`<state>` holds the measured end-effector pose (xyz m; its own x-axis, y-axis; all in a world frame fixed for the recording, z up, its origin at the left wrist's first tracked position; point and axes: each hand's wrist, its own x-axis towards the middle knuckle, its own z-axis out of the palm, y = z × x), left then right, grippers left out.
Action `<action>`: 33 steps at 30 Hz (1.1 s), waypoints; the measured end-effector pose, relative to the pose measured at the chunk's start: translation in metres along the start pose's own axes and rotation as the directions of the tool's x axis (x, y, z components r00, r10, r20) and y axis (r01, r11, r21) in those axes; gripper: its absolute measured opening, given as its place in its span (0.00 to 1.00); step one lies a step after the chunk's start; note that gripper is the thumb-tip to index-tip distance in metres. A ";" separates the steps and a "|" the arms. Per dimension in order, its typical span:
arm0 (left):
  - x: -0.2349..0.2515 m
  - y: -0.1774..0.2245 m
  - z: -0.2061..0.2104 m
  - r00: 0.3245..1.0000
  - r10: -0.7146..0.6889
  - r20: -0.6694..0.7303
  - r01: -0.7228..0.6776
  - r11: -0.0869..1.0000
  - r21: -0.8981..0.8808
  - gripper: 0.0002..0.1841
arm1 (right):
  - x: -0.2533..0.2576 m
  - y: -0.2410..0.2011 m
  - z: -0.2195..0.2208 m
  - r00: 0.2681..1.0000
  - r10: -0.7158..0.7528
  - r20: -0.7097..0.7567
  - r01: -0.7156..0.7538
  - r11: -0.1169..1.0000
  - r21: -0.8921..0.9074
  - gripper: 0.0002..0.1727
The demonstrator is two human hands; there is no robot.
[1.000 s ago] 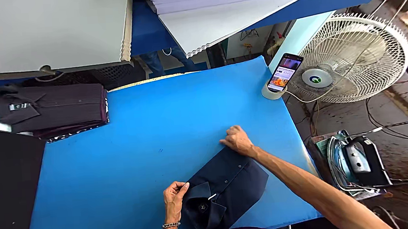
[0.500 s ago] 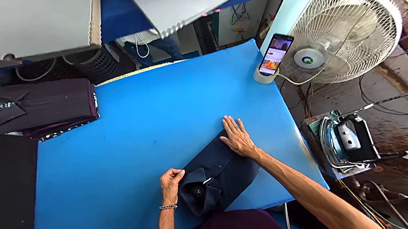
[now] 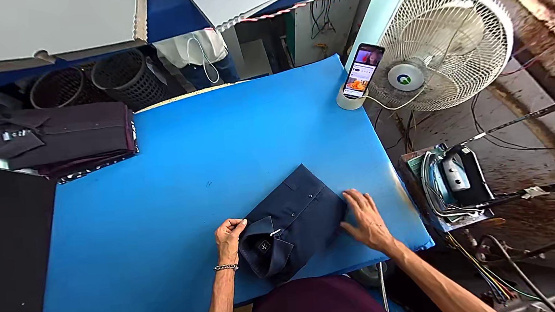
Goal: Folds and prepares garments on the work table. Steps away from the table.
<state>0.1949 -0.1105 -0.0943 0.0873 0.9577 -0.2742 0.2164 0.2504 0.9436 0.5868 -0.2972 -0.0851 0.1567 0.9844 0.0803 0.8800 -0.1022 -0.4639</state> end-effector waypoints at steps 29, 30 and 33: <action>0.001 0.001 0.001 1.000 0.006 -0.008 -0.006 0.998 0.057 0.04 | -0.015 -0.030 0.038 0.846 0.324 -0.423 -0.384 0.921 -0.062 0.04; 0.001 0.000 0.000 1.000 0.006 0.001 -0.006 0.998 0.060 0.04 | -0.015 -0.031 0.039 0.838 0.330 -0.434 -0.386 0.921 -0.045 0.04; 0.001 0.001 0.001 1.000 0.002 0.003 -0.003 0.999 0.050 0.04 | -0.016 -0.033 0.042 0.817 0.332 -0.472 -0.379 0.925 -0.006 0.04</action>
<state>0.1963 -0.1094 -0.0943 0.0908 0.9579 -0.2725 0.2649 0.2405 0.9338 0.5363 -0.3037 -0.1075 0.6315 0.7024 0.3283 0.7575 -0.4687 -0.4545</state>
